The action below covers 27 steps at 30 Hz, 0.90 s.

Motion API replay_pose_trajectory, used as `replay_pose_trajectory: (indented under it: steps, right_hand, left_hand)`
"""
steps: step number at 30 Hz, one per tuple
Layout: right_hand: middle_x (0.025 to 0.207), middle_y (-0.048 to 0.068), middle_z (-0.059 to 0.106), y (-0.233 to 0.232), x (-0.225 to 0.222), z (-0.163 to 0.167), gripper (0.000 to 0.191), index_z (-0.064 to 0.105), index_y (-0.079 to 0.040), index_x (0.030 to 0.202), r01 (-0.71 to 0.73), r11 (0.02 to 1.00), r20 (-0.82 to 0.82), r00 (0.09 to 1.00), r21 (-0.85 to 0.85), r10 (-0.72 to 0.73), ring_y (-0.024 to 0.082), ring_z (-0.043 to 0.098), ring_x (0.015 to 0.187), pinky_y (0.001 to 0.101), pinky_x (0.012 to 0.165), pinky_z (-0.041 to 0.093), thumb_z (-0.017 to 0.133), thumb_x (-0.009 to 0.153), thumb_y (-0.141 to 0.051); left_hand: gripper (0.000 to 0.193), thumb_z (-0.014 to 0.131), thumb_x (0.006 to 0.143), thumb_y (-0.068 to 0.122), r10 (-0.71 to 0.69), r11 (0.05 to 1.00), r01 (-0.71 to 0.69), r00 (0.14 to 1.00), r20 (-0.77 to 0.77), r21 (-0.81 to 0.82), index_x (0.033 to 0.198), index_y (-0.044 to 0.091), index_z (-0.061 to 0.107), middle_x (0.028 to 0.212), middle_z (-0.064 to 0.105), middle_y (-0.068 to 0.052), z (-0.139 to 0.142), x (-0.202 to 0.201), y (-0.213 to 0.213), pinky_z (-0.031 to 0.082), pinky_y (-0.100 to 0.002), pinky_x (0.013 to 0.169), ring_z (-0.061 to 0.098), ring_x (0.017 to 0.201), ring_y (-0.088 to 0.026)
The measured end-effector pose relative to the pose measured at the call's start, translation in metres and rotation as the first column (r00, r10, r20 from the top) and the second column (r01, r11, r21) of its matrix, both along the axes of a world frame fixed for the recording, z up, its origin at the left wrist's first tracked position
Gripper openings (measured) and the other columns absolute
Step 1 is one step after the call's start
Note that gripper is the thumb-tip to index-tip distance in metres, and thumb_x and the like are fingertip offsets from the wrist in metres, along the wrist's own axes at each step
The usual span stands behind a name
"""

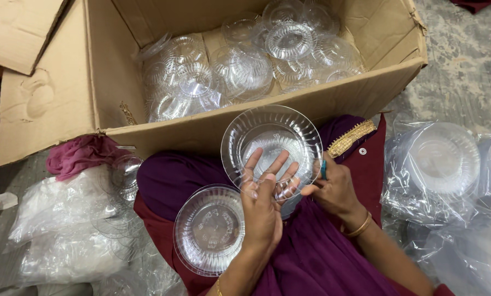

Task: The person sits on the floor and repeatedly picks up clear plastic plates from a cardboard box, stacks them in hand, and places the stack on their lap. The person occasionally uses a blue utility knife to separate stuck plates before stacking them.

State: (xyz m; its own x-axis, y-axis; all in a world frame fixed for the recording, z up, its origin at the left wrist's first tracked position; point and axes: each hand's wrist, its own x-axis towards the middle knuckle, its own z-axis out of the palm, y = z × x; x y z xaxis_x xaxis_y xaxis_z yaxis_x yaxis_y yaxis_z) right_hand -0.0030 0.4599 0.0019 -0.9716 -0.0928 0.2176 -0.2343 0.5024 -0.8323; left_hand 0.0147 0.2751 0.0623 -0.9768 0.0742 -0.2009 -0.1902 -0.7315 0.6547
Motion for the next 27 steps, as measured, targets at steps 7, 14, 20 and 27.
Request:
replay_pose_trajectory:
  steps: [7, 14, 20, 27]
  right_hand:
    - [0.054, 0.0, 0.051, -0.001, 0.002, -0.014, 0.084, 0.051, -0.001, 0.094, 0.05, 0.991, -0.174, 0.984, 0.122, -0.028, 0.011, 0.056, 0.046, 0.0265, 0.044, 0.047, 0.042, 0.085, -0.085]
    - [0.055, 0.003, 0.049, -0.011, 0.01, -0.017, 0.074, 0.054, 0.002, 0.101, -0.024, 0.993, -0.133, 0.99, 0.112, 0.039, 0.014, 0.053, 0.045, 0.0326, 0.042, 0.043, 0.039, 0.1, -0.07]
    - [0.052, 0.007, 0.047, -0.016, 0.013, -0.015, 0.064, 0.053, -0.002, 0.088, 0.041, 0.99, -0.089, 0.996, 0.138, -0.029, 0.02, 0.053, 0.043, 0.0345, 0.043, 0.043, 0.044, 0.096, -0.065]
    - [0.062, 0.001, 0.056, -0.029, 0.014, -0.014, 0.061, 0.059, -0.003, 0.107, 0.0, 0.998, -0.225, 0.974, 0.065, 0.015, 0.014, 0.059, 0.051, 0.0302, 0.047, 0.045, 0.05, 0.104, -0.064]
  left_hand:
    - [0.055, 0.039, 0.101, 0.008, 0.031, 0.999, -0.03, 0.998, 0.046, -0.036, 0.154, 0.008, 0.023, 0.146, 0.051, -0.032, -0.001, 0.0, 0.004, 0.062, -0.042, 0.094, 0.063, 0.126, -0.038]
    - [0.057, 0.038, 0.101, 0.006, 0.08, 0.996, -0.08, 0.997, 0.013, -0.028, 0.155, 0.01, 0.021, 0.149, 0.049, -0.03, -0.007, -0.004, 0.007, 0.06, -0.043, 0.1, 0.058, 0.131, -0.039]
    - [0.058, 0.039, 0.101, 0.006, 0.088, 0.996, -0.088, 0.996, -0.005, -0.013, 0.155, 0.012, 0.02, 0.151, 0.047, -0.029, -0.011, -0.006, 0.01, 0.056, -0.045, 0.104, 0.056, 0.135, -0.038]
    - [0.056, 0.038, 0.103, 0.006, 0.136, 0.99, -0.135, 0.989, -0.05, 0.029, 0.155, 0.013, 0.018, 0.153, 0.046, -0.026, -0.012, -0.007, 0.018, 0.055, -0.043, 0.105, 0.054, 0.138, -0.036]
